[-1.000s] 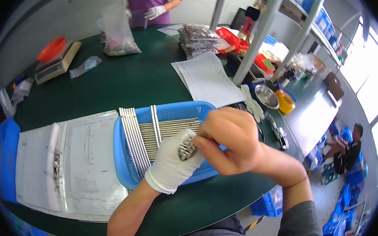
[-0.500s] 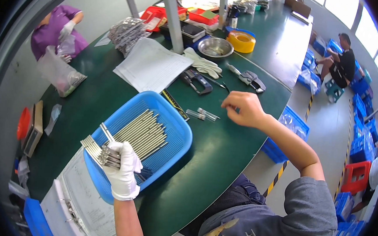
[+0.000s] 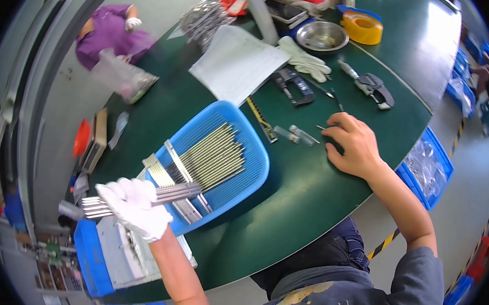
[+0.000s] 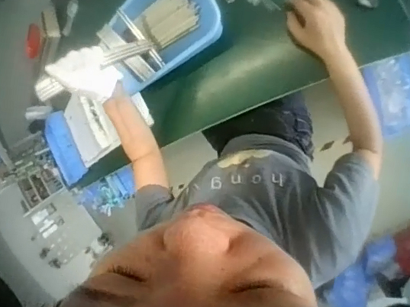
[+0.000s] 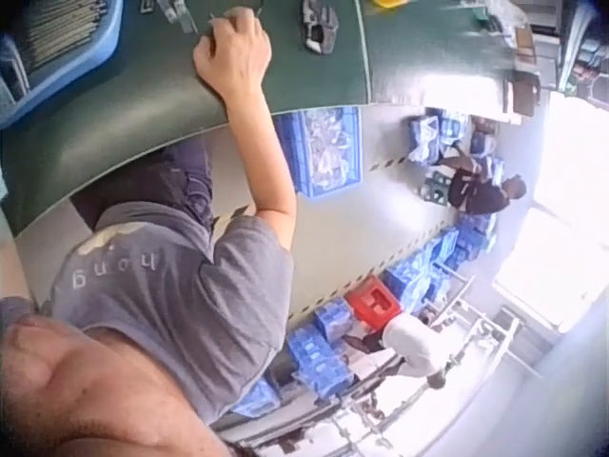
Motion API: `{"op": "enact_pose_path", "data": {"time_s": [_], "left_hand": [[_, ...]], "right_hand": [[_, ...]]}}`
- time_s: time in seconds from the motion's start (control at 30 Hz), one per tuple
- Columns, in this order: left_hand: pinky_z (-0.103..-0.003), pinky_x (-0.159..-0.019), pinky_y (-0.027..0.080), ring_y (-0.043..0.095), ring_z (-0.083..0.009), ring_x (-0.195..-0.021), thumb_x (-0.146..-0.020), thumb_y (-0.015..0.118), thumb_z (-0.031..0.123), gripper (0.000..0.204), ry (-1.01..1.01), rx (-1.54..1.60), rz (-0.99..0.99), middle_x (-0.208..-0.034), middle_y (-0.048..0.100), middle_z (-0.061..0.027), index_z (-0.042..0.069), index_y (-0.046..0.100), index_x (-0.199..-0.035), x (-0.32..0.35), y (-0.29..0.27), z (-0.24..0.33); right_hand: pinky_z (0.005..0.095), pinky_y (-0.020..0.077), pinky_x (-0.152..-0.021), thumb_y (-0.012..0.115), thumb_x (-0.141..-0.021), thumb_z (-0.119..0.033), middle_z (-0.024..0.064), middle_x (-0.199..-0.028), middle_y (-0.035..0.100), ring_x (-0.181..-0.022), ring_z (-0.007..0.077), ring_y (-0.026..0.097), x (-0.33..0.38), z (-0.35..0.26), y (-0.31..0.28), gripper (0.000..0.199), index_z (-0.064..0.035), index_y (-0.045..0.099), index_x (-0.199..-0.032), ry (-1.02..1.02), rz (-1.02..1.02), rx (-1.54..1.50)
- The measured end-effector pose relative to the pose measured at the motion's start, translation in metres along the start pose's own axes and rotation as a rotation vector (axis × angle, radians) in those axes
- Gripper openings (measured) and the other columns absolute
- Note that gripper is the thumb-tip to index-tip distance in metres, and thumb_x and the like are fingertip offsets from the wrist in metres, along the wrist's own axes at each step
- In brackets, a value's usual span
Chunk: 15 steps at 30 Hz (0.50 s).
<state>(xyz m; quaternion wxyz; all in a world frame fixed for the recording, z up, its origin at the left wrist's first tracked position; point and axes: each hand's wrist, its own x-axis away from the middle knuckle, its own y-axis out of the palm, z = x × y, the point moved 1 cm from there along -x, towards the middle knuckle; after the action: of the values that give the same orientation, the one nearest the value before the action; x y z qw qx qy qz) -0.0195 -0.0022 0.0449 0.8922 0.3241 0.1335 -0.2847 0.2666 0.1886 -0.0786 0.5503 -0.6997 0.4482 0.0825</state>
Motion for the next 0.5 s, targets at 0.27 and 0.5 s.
{"op": "enact_pose_path", "data": {"time_s": [0.27, 0.5], "left_hand": [[-0.022, -0.037, 0.036, 0.033, -0.0053, -0.035, -0.094, 0.045, 0.028, 0.04, -0.595, 0.658, 0.209, -0.045, 0.032, 0.007, 0.018, 0.035, -0.057, 0.004, 0.03, -0.01], [-0.03, -0.053, 0.049, 0.052, -0.0146, -0.054, -0.095, 0.042, 0.032, 0.027, -0.935, 0.421, 0.326, -0.063, 0.049, -0.0005, 0.012, 0.047, -0.077, 0.04, 0.004, -0.07]], "right_hand": [[0.0408, 0.0387, -0.089, 0.081, -0.055, -0.037, 0.0108, -0.115, 0.052, -0.102, 0.029, 0.051, -0.049, -0.081, 0.011, 0.08, -0.0063, 0.05, -0.122, -0.294, 0.098, -0.328], [0.0383, 0.0379, -0.086, 0.074, -0.067, -0.029, 0.0129, -0.108, 0.059, -0.096, 0.0285, 0.055, -0.085, -0.156, 0.044, 0.042, -0.0066, 0.064, -0.102, -0.422, 0.287, -0.849]]}}
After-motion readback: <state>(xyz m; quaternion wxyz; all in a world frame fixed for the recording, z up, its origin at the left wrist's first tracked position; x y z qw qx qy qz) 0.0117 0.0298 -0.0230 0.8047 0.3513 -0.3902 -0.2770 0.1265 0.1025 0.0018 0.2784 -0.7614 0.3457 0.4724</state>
